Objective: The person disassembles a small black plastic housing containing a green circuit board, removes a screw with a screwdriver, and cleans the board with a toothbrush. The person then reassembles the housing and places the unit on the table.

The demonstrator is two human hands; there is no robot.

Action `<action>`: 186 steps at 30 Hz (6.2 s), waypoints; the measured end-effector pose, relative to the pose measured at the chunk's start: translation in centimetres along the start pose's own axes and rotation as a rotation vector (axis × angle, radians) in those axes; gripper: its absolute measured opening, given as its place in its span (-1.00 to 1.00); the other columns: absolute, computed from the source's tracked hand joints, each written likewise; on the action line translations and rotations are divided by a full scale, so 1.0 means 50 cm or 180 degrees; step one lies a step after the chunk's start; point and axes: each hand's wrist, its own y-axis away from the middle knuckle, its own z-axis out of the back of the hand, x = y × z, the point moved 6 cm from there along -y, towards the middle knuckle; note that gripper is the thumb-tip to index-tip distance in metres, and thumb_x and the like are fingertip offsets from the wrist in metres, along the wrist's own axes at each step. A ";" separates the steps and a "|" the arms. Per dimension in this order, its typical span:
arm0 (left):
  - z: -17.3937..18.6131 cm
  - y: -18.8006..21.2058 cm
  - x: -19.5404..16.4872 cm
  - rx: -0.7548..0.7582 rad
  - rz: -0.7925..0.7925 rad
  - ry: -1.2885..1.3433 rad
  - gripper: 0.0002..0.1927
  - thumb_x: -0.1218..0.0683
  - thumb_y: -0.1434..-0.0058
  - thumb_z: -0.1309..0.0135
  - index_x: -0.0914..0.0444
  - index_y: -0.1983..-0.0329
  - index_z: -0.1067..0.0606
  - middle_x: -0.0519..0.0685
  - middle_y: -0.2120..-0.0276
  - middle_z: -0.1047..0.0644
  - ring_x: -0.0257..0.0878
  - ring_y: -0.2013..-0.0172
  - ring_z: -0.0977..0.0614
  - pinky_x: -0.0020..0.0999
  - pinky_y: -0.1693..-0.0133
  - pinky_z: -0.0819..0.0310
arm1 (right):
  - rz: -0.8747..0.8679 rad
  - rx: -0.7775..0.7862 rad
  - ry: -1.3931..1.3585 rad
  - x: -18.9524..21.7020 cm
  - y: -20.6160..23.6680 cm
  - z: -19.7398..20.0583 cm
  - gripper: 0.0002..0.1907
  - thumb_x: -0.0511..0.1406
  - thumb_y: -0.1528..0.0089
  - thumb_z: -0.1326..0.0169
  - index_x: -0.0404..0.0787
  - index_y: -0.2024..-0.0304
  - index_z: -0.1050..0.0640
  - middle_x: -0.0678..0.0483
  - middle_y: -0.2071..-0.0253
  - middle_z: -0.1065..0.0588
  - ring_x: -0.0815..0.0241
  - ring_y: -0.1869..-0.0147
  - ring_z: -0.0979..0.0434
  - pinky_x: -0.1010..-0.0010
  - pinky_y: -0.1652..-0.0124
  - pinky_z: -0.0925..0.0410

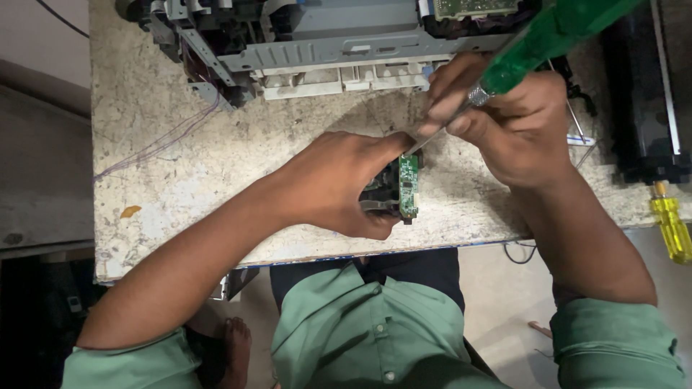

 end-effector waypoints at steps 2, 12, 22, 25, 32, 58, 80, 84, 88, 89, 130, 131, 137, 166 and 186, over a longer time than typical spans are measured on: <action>-0.004 0.000 0.004 0.0104 0.0084 -0.0027 -0.10 -0.05 0.17 -0.36 0.31 -0.25 -0.32 0.04 0.50 -0.55 -0.06 0.48 -0.63 -0.14 0.36 -0.56 | -0.0003 0.0009 -0.0043 0.003 -0.002 -0.002 -0.77 -0.23 -0.38 -0.21 -0.31 0.14 -0.60 -0.02 0.19 -0.59 0.28 0.11 -0.59 0.39 -0.02 -0.41; -0.009 0.001 0.003 0.0057 -0.0022 -0.0077 -0.21 -0.05 0.16 -0.38 0.31 -0.12 -0.35 0.02 0.50 -0.54 -0.07 0.50 -0.62 -0.16 0.39 -0.55 | 0.0256 0.0042 0.0217 0.008 -0.002 0.006 -0.81 -0.24 -0.29 -0.33 -0.18 0.24 -0.60 0.09 0.27 -0.61 0.23 0.08 -0.56 0.34 -0.03 -0.43; -0.008 -0.001 0.002 0.0221 0.0136 -0.0051 -0.17 -0.07 0.16 -0.41 0.28 -0.16 -0.33 -0.02 0.55 -0.53 -0.10 0.54 -0.61 -0.17 0.43 -0.50 | 0.0297 0.0135 0.0512 0.014 -0.007 0.012 -0.67 -0.37 0.05 -0.45 -0.17 0.42 -0.49 0.07 0.37 -0.54 0.22 0.24 -0.55 0.29 0.05 -0.39; -0.004 0.002 0.001 0.0107 -0.0003 -0.0069 -0.16 -0.07 0.17 -0.40 0.27 -0.16 -0.33 0.00 0.51 -0.54 -0.08 0.52 -0.62 -0.15 0.42 -0.50 | 0.0247 0.0029 0.0398 0.009 -0.003 0.016 -0.66 -0.38 -0.01 -0.45 -0.16 0.38 -0.48 0.06 0.33 -0.55 0.24 0.22 -0.56 0.32 0.05 -0.41; -0.011 0.000 0.003 0.0227 0.0076 -0.0109 -0.13 -0.08 0.15 -0.38 0.29 -0.20 -0.31 0.03 0.52 -0.54 -0.06 0.51 -0.61 -0.14 0.39 -0.53 | 0.0192 0.0004 0.0400 -0.002 0.017 0.023 -0.78 -0.47 -0.26 -0.33 -0.37 0.15 -0.52 -0.16 0.24 -0.60 0.06 0.18 -0.70 0.36 0.18 -0.59; -0.016 0.009 0.009 0.0389 0.0265 -0.0072 -0.18 -0.08 0.09 -0.40 0.31 -0.16 -0.29 -0.03 0.70 -0.41 -0.07 0.60 -0.55 -0.14 0.45 -0.44 | 0.0310 0.0100 0.0730 0.001 0.010 0.009 -0.74 -0.43 -0.15 -0.35 -0.37 0.33 -0.48 -0.13 0.35 -0.58 0.11 0.20 -0.70 0.43 0.28 -0.57; 0.066 0.063 -0.021 -0.0993 -0.0834 -0.0435 -0.19 -0.02 0.16 -0.44 0.17 -0.20 -0.41 -0.04 0.26 -0.55 -0.06 0.26 -0.64 -0.17 0.21 -0.56 | 0.0125 -0.0528 0.0320 -0.037 0.018 0.014 -0.60 -0.15 -0.53 -0.09 -0.44 0.07 -0.49 -0.07 0.39 -0.49 0.19 0.42 -0.56 0.48 0.41 -0.45; 0.084 0.077 -0.030 -0.1266 -0.1078 -0.0555 -0.23 0.01 0.08 -0.46 0.16 -0.20 -0.37 -0.06 0.13 -0.57 -0.09 0.17 -0.64 -0.19 0.13 -0.56 | 0.0294 -0.0282 0.0552 -0.030 0.013 -0.024 -0.65 -0.16 -0.52 -0.01 -0.38 0.12 -0.45 -0.05 0.42 -0.46 0.22 0.43 -0.48 0.46 0.37 -0.39; 0.086 0.081 -0.026 -0.1330 -0.1108 -0.0665 -0.24 -0.01 0.06 -0.50 0.14 -0.17 -0.37 -0.09 0.16 -0.52 -0.13 0.15 -0.60 -0.17 0.16 -0.48 | 0.0354 -0.0055 0.0115 -0.031 0.020 -0.054 -0.75 -0.21 -0.51 0.05 -0.28 0.14 -0.34 0.10 0.46 -0.37 0.30 0.44 -0.39 0.41 0.35 -0.37; 0.087 0.082 -0.022 -0.1333 -0.1119 -0.0652 -0.23 -0.02 0.06 -0.51 0.15 -0.17 -0.36 -0.09 0.15 -0.52 -0.12 0.13 -0.59 -0.17 0.15 -0.46 | 0.0230 -0.0014 0.0005 -0.038 0.026 -0.060 -0.77 -0.23 -0.49 0.07 -0.26 0.18 -0.33 0.13 0.49 -0.34 0.33 0.45 -0.35 0.40 0.36 -0.38; 0.078 0.089 -0.013 -0.1336 -0.1128 -0.0092 -0.22 0.03 0.07 -0.51 0.21 -0.13 -0.30 0.00 -0.01 -0.47 -0.02 0.08 -0.55 -0.15 0.12 -0.50 | 0.0165 0.0636 0.1009 -0.045 0.039 -0.095 -0.56 -0.10 -0.53 0.14 -0.27 0.32 -0.43 0.12 0.50 -0.39 0.31 0.46 -0.42 0.50 0.46 -0.29; 0.078 0.089 -0.013 -0.1332 -0.1127 -0.0092 -0.22 0.03 0.08 -0.51 0.21 -0.13 -0.30 0.00 -0.02 -0.48 -0.02 0.08 -0.56 -0.15 0.12 -0.51 | 0.0162 0.0641 0.0989 -0.045 0.038 -0.095 -0.56 -0.10 -0.53 0.14 -0.26 0.33 -0.43 0.13 0.50 -0.39 0.32 0.47 -0.42 0.50 0.47 -0.29; 0.081 0.086 -0.013 -0.1323 -0.1137 -0.0178 -0.22 0.02 0.08 -0.50 0.23 -0.12 -0.31 0.02 0.02 -0.47 -0.01 0.05 -0.55 -0.10 0.10 -0.51 | 0.0116 0.0643 0.1020 -0.044 0.035 -0.090 -0.56 -0.10 -0.52 0.15 -0.24 0.34 -0.44 0.12 0.49 -0.39 0.33 0.52 -0.41 0.49 0.46 -0.28; 0.104 0.082 -0.017 -0.1318 -0.1184 -0.0175 -0.22 0.01 0.10 -0.50 0.21 -0.11 -0.30 0.01 -0.01 -0.49 -0.02 0.04 -0.56 -0.12 0.12 -0.51 | 0.0278 0.0723 0.1078 -0.028 0.008 -0.092 -0.61 -0.15 -0.51 0.11 -0.24 0.33 -0.44 0.11 0.47 -0.38 0.27 0.44 -0.39 0.44 0.43 -0.27; 0.111 0.078 -0.016 -0.1303 -0.1185 -0.0150 -0.21 0.01 0.10 -0.52 0.21 -0.12 -0.30 0.01 -0.02 -0.49 -0.02 0.04 -0.57 -0.12 0.10 -0.51 | 0.0300 0.0714 0.1067 -0.030 0.002 -0.090 -0.64 -0.13 -0.51 0.11 -0.23 0.28 -0.42 0.12 0.46 -0.37 0.29 0.44 -0.41 0.46 0.44 -0.29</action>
